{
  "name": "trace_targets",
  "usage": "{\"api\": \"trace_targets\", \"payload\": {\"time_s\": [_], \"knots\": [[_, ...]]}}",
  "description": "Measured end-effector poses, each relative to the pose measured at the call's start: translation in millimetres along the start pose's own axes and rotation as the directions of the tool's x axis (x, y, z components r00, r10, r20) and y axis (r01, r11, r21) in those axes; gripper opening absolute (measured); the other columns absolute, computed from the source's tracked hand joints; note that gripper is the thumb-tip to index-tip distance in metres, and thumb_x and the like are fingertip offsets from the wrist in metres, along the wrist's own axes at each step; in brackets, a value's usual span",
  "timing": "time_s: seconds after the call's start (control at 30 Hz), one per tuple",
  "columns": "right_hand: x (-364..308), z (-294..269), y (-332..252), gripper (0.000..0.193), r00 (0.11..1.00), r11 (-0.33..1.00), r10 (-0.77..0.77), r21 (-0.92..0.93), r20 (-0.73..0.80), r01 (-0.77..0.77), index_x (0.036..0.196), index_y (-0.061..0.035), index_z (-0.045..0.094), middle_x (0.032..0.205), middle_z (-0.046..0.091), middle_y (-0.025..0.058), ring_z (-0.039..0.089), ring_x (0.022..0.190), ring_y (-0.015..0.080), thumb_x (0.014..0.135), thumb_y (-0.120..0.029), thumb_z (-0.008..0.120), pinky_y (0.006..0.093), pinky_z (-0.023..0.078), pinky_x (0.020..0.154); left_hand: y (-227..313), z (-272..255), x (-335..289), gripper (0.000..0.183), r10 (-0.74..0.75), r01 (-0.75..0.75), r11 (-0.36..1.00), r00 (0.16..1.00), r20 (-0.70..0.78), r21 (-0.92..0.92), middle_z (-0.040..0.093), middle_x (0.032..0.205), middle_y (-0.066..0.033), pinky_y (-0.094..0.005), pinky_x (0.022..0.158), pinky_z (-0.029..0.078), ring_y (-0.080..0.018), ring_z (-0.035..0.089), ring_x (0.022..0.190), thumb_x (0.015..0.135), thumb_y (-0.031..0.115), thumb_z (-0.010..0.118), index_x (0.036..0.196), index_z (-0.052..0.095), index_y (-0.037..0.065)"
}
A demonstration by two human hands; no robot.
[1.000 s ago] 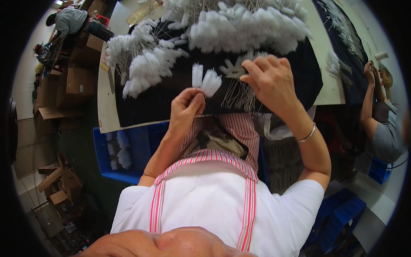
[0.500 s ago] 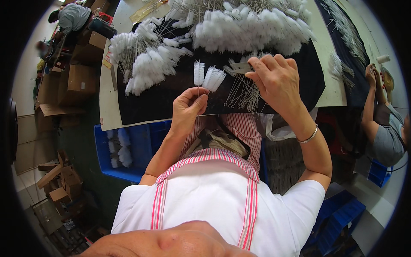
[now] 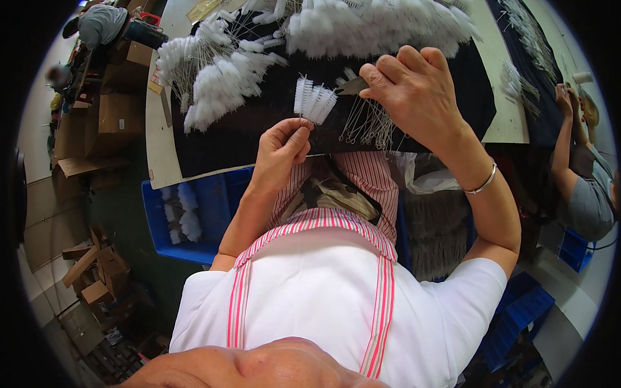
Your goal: The worker is manually trimming and inspecting a bundle of white bottle brushes at a manufacturing workstation.
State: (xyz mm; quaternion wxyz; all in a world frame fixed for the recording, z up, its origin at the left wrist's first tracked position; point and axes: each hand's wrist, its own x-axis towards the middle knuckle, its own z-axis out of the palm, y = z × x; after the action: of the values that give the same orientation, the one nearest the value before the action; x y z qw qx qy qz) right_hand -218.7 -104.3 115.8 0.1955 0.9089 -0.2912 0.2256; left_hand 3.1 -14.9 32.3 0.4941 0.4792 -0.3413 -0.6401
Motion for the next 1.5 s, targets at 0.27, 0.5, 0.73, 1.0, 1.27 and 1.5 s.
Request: {"api": "trace_targets", "payload": {"time_s": [0.27, 0.5, 0.73, 1.0, 1.27, 1.5], "knots": [[2, -2, 1, 0.028, 0.997, 0.999, -0.047, 0.018, 0.062, 0.046, 0.094, -0.0122, 0.063, 0.078, 0.053, -0.0048, 0.047, 0.077, 0.012, 0.072, -0.03, 0.067, 0.0285, 0.032, 0.075, 2, -7, -1, 0.015, -0.155, 0.177, 0.969, 0.979, 0.134, -0.175, 0.05, 0.065, 0.0007, -0.0187, 0.043, 0.028, -0.0047, 0.039, 0.05, 0.088, 0.008, 0.058, 0.097, 0.059, -0.003], [3, -4, 6, 0.028, 0.998, 0.998, -0.05, 0.029, 0.025, 0.049, 0.093, -0.0128, 0.063, 0.075, 0.05, -0.0055, 0.047, 0.076, 0.0117, 0.071, -0.031, 0.067, 0.028, 0.032, 0.074, 2, -9, 0, 0.015, -0.136, 0.158, 0.974, 0.981, 0.139, -0.164, 0.05, 0.067, 0.0013, -0.0181, 0.044, 0.028, -0.0041, 0.039, 0.052, 0.087, 0.008, 0.058, 0.097, 0.059, -0.004], [6, -2, 1, 0.027, 0.995, 0.997, -0.074, 0.026, 0.067, 0.072, 0.09, -0.0125, 0.062, 0.072, 0.048, -0.0049, 0.047, 0.076, 0.0115, 0.071, -0.031, 0.067, 0.0278, 0.032, 0.074, 4, -9, -1, 0.015, -0.141, 0.163, 0.974, 0.981, 0.135, -0.16, 0.05, 0.068, 0.0008, -0.0179, 0.044, 0.029, -0.0042, 0.039, 0.052, 0.087, 0.007, 0.059, 0.097, 0.059, -0.005], [4, -3, 2, 0.022, 0.995, 0.997, -0.062, 0.055, 0.083, 0.058, 0.088, -0.0124, 0.062, 0.072, 0.051, -0.0044, 0.048, 0.073, 0.012, 0.074, -0.028, 0.066, 0.028, 0.033, 0.072, 3, -11, 0, 0.014, -0.147, 0.178, 0.964, 0.976, 0.163, -0.196, 0.05, 0.067, -0.0001, -0.0183, 0.043, 0.028, -0.0047, 0.04, 0.052, 0.088, 0.008, 0.058, 0.094, 0.062, -0.005], [12, -2, 2, 0.021, 0.995, 0.998, 0.008, 0.065, 0.097, -0.014, 0.088, -0.0119, 0.063, 0.073, 0.055, -0.0028, 0.051, 0.072, 0.0134, 0.078, -0.031, 0.064, 0.0291, 0.035, 0.069, -3, -7, -2, 0.01, -0.01, -0.001, 0.99, 0.997, 0.078, 0.144, 0.053, 0.071, -0.0004, -0.0186, 0.045, 0.033, -0.0045, 0.045, 0.053, 0.086, 0.003, 0.058, 0.093, 0.065, 0.0], [11, -3, 2, 0.022, 0.984, 0.999, -0.016, 0.047, 0.176, 0.007, 0.083, -0.0118, 0.062, 0.07, 0.054, -0.0021, 0.051, 0.07, 0.0139, 0.079, -0.033, 0.062, 0.0297, 0.035, 0.066, -3, -8, -2, 0.01, 0.082, -0.087, 0.951, 0.996, 0.028, 0.296, 0.054, 0.075, -0.0011, -0.0192, 0.048, 0.037, -0.0046, 0.047, 0.054, 0.083, 0.001, 0.06, 0.09, 0.066, 0.002]]}}
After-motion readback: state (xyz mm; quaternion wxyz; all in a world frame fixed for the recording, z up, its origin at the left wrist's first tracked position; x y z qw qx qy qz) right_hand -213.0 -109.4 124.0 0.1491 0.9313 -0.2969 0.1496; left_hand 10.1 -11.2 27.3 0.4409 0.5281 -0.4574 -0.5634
